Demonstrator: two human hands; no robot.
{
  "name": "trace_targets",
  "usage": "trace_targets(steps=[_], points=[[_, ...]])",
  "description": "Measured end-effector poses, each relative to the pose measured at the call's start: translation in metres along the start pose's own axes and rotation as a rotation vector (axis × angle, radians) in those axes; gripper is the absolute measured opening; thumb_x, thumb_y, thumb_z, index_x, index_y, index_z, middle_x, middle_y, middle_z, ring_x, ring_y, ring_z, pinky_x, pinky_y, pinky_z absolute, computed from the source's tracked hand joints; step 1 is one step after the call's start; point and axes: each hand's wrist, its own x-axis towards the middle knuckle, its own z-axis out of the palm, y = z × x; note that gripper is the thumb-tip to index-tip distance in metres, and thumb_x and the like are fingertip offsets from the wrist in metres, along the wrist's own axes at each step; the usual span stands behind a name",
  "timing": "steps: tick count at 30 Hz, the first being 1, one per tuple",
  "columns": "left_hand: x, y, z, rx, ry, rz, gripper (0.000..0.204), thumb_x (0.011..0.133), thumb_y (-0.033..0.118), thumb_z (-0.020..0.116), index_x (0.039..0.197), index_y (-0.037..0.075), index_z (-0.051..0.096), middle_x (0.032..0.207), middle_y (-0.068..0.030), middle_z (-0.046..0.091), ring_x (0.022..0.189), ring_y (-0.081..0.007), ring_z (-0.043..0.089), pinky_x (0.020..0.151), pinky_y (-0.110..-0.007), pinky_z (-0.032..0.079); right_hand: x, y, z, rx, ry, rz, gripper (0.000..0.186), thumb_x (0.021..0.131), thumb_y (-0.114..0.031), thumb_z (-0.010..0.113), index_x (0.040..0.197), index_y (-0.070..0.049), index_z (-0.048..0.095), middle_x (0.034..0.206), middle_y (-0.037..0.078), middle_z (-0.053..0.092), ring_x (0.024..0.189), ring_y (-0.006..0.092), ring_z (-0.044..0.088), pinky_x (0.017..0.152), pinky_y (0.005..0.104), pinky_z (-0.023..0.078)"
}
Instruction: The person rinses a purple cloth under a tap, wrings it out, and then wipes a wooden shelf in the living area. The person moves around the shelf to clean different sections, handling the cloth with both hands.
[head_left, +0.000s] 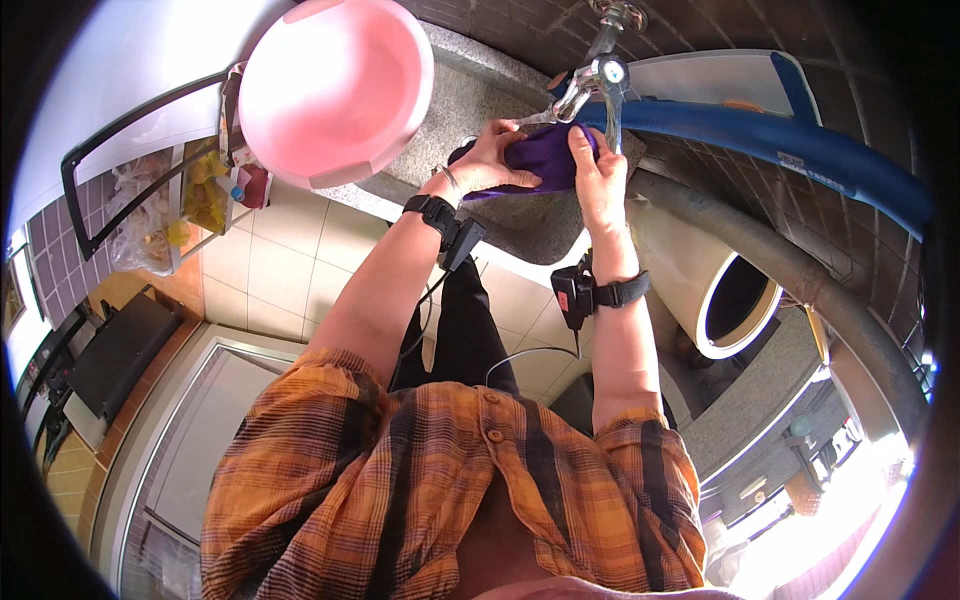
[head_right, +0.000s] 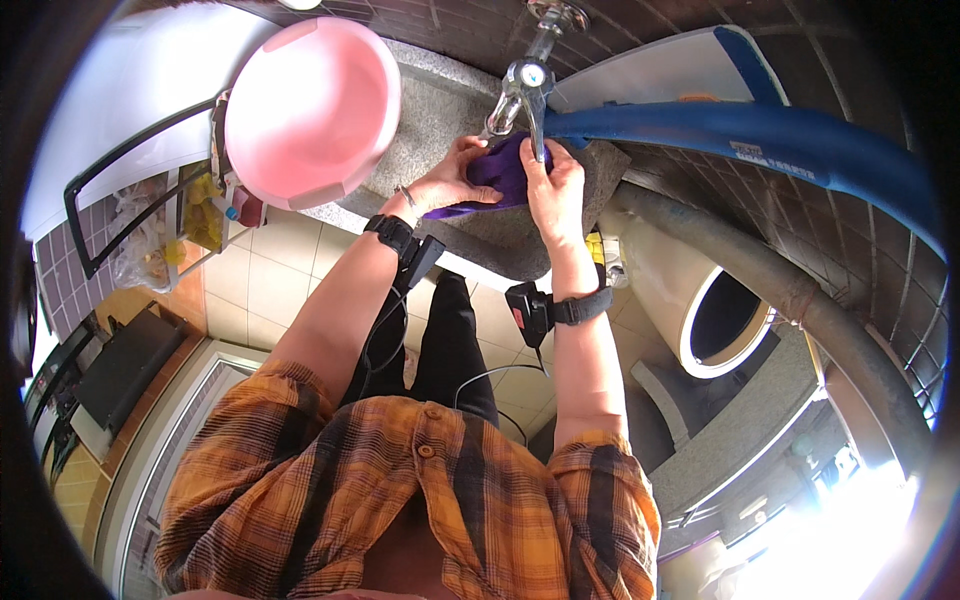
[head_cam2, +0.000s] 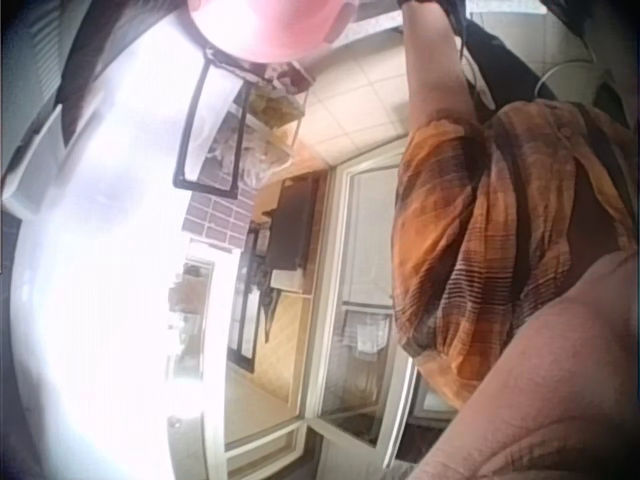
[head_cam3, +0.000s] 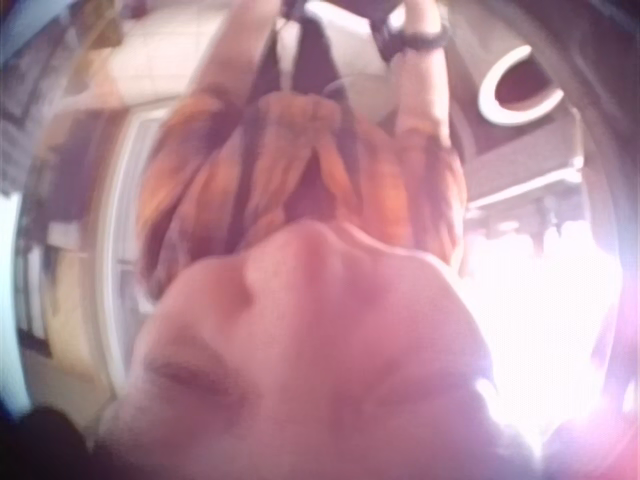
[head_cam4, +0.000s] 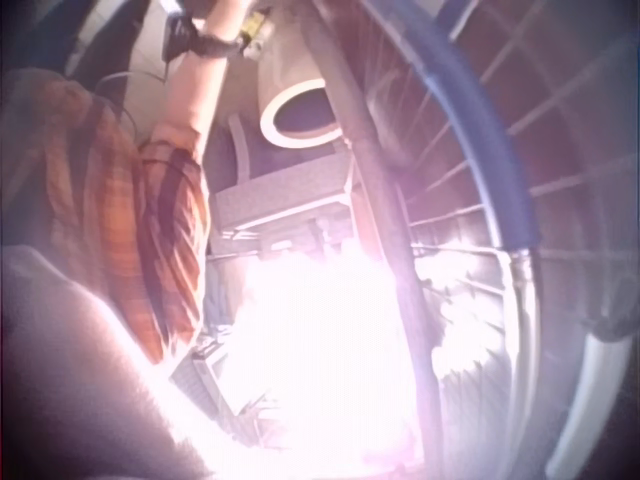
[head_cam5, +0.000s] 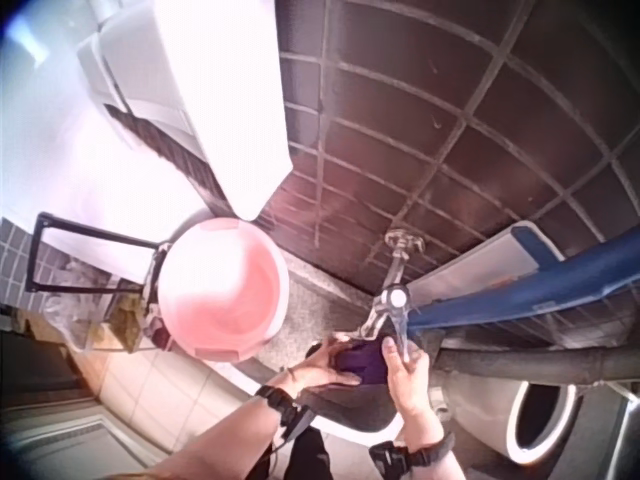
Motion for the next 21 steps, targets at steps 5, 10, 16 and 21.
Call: trace_targets(steps=[5, 10, 16, 21], points=[[0.001, -0.002, 0.008, -0.231, -0.071, -0.115, 0.053, 0.081, 0.013, 0.078, 0.128, 0.004, 0.055, 0.108, -0.0028, 0.067, 0.102, -0.0115, 0.060, 0.094, -0.027, 0.047, -0.007, -0.011, -0.019, 0.104, 0.055, -0.119, 0.033, 0.098, -0.028, 0.061, 0.091, 0.004, 0.065, 0.077, -0.004, 0.058, 0.073, 0.0052, 0.045, 0.067, 0.0219, 0.039], [0.006, 0.010, 0.005, -0.514, 0.066, -0.120, 0.036, 0.098, 0.022, 0.058, 0.131, 0.008, 0.052, 0.114, -0.0013, 0.064, 0.103, -0.0089, 0.060, 0.086, -0.024, 0.050, 0.001, 0.023, -0.039, -0.250, 0.109, -0.035, 0.032, 0.098, -0.030, 0.060, 0.107, 0.001, 0.065, 0.070, -0.003, 0.056, 0.053, 0.0035, 0.047, 0.046, 0.0203, 0.038], [0.008, 0.026, 0.002, -0.719, 0.149, -0.006, 0.034, 0.102, 0.025, 0.050, 0.134, 0.010, 0.049, 0.121, -0.0038, 0.060, 0.106, -0.0132, 0.060, 0.089, -0.030, 0.052, 0.001, 0.074, -0.022, -0.450, 0.007, -0.057, 0.037, 0.098, -0.028, 0.058, 0.120, 0.001, 0.061, 0.096, 0.010, 0.070, 0.081, 0.0153, 0.068, 0.071, 0.0293, 0.053], [0.005, 0.043, -0.005, -0.259, 0.256, 0.064, 0.037, 0.098, 0.011, 0.050, 0.134, 0.006, 0.049, 0.119, -0.0078, 0.060, 0.100, -0.0145, 0.059, 0.086, -0.028, 0.049, -0.030, -0.005, -0.033, -0.032, 0.007, -0.115, 0.029, 0.099, -0.022, 0.058, 0.114, 0.002, 0.064, 0.092, 0.010, 0.070, 0.080, 0.0111, 0.063, 0.075, 0.0253, 0.051]])
